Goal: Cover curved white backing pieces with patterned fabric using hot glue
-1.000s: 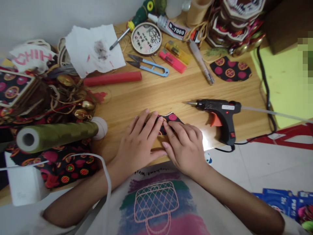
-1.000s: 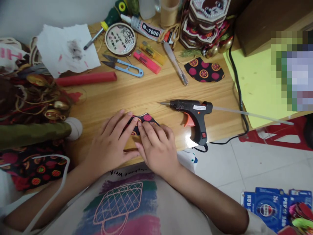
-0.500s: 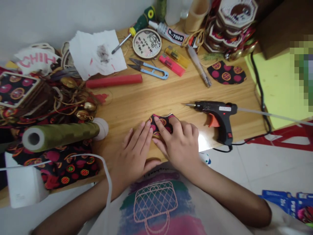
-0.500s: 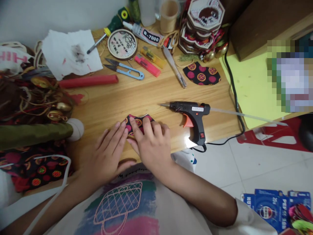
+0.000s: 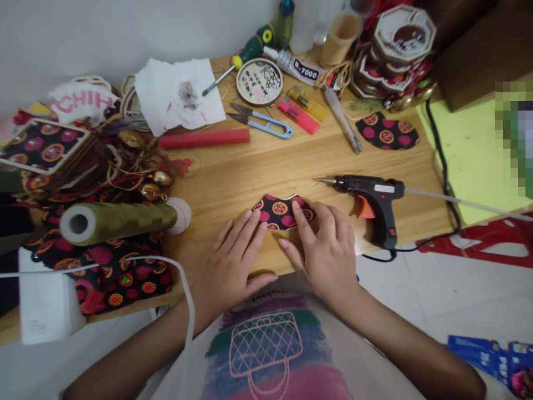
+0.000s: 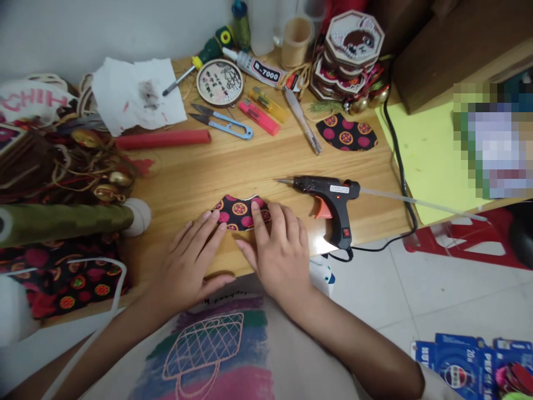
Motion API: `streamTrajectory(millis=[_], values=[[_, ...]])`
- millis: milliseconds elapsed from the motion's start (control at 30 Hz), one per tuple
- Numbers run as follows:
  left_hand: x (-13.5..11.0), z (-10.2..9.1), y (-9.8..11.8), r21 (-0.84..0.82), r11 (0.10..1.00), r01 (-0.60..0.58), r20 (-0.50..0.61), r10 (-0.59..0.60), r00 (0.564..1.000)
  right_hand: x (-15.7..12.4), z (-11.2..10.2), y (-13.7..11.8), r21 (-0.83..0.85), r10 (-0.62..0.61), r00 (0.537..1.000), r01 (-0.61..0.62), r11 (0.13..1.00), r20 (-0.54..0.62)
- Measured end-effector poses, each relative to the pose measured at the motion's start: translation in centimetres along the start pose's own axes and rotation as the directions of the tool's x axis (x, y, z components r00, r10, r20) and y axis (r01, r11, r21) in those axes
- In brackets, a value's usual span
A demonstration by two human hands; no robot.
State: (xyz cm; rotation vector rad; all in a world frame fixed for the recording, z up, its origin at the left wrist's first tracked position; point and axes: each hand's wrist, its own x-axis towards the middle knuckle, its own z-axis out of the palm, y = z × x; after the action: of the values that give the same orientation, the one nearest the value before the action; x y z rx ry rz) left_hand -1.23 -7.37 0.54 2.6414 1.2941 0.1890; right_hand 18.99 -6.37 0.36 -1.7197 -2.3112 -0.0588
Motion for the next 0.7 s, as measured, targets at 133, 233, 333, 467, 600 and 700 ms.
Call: streamTrajectory(millis=[133, 233, 333, 467, 600, 700], values=[[0.0, -0.1, 0.1, -0.028, 0.999, 0.016, 0.007, -0.016, 1.0, -0.8, 0.7, 0.1, 0.066, 0.046, 0.998, -0.044, 0.997, -0.03], [-0.1, -0.2, 0.1, -0.019, 1.0, 0.01, -0.008, -0.01, 1.0, -1.1, 1.2, 0.2, 0.134, 0.063, 0.995, -0.052, 0.99, -0.079], [-0.1, -0.2, 0.3, 0.015, 1.0, -0.009, -0.051, 0.01, 0.999, -1.1, 1.3, 0.3, 0.161, 0.066, 0.993, -0.049, 0.986, -0.099], [0.9, -0.1, 0.9, 0.069, 0.998, 0.01, -0.075, -0.005, 0.997, -0.9, 1.2, 0.3, 0.175, 0.057, 0.994, -0.04, 0.984, -0.091], [2.4, 0.1, 1.7, 0.022, 1.0, -0.009, -0.03, 0.009, 1.0, -1.0, 1.3, 0.3, 0.213, 0.068, 0.993, -0.046, 0.976, -0.097], [2.1, 0.4, 2.1, -0.033, 0.999, -0.024, -0.015, 0.023, 1.0, -1.3, 1.3, 0.5, 0.265, 0.058, 0.991, -0.026, 0.964, -0.116]])
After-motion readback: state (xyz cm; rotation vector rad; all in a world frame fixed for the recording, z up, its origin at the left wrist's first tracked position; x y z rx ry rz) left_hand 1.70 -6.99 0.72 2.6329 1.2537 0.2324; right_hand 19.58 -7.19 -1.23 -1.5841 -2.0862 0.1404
